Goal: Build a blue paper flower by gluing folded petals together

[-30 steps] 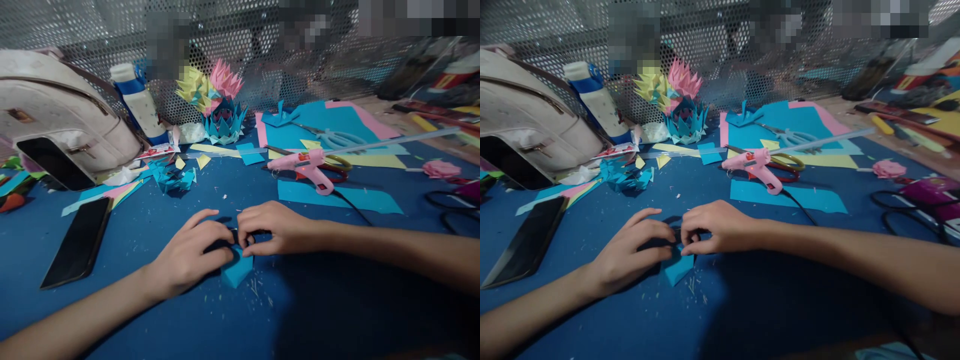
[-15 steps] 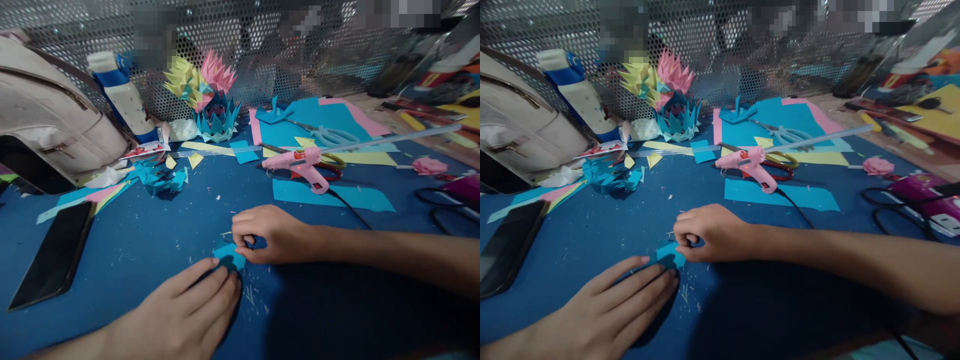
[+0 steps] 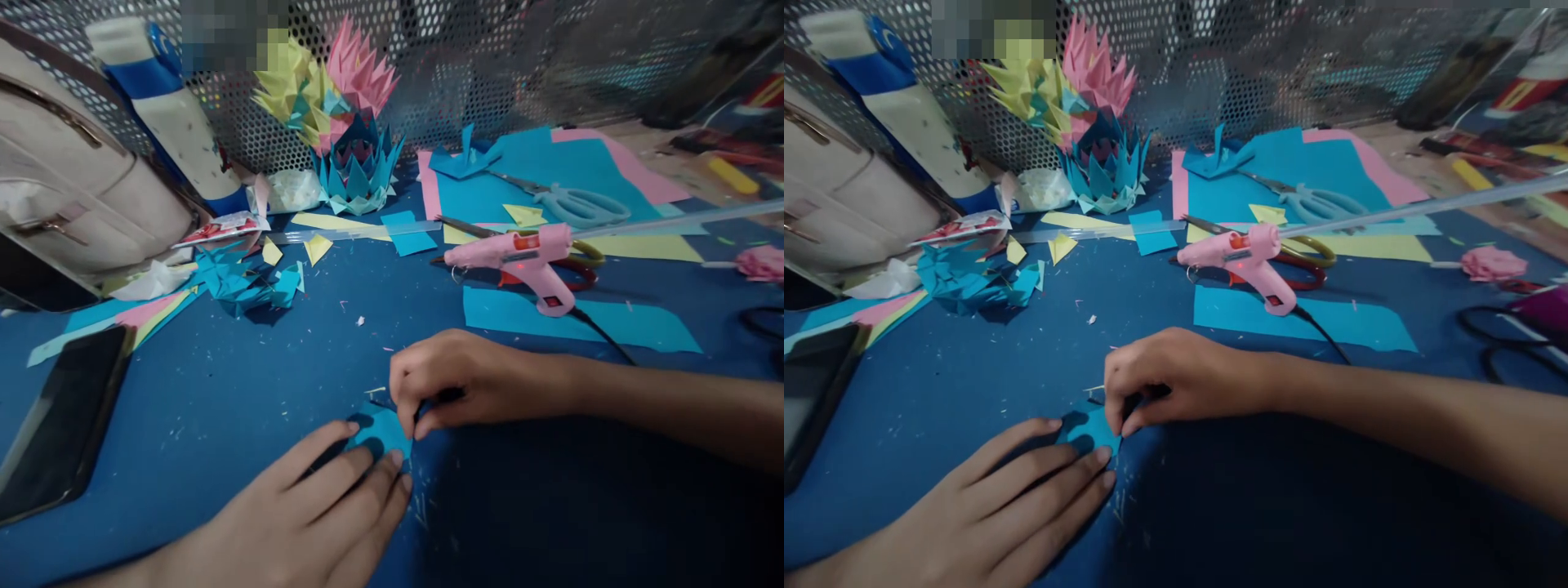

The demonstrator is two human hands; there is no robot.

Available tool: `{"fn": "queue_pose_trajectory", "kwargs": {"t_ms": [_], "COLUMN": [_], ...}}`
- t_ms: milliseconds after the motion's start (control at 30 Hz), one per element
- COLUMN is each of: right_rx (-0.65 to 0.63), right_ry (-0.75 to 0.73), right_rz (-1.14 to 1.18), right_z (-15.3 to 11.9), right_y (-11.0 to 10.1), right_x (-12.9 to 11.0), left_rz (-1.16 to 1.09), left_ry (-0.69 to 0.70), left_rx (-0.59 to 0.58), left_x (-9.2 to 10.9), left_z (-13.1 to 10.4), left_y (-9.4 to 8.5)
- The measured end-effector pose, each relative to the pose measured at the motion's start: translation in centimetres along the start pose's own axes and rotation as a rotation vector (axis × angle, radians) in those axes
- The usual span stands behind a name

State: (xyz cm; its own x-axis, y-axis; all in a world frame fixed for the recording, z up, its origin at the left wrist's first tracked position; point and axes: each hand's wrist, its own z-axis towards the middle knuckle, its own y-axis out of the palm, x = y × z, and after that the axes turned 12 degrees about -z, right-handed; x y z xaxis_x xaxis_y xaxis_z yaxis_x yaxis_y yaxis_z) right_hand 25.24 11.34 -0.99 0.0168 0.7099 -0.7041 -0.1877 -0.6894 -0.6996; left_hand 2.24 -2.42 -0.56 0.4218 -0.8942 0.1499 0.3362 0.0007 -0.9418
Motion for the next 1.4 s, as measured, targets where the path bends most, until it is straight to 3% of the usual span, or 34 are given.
{"fn": "queue_pose_trajectory", "kwargs": {"t_ms": [533,1400], "right_rx": [0.048,0.11], "right_ry": [0.124,0.139], "right_rz": [-0.287,-0.473], "right_z": [0.4,-0.1], "right_y": [1.2,2.5], "right_x": [-1.4,-1.9], "left_rz": [0.064,-0.007], "left_ry": [0.029,0.026], "left_rx": [-0.127,-0.064], "left_x": [-0.1,-0.5], "left_z": [-0.7,-0.2], "left_y": [-0.3,-0.3]}}
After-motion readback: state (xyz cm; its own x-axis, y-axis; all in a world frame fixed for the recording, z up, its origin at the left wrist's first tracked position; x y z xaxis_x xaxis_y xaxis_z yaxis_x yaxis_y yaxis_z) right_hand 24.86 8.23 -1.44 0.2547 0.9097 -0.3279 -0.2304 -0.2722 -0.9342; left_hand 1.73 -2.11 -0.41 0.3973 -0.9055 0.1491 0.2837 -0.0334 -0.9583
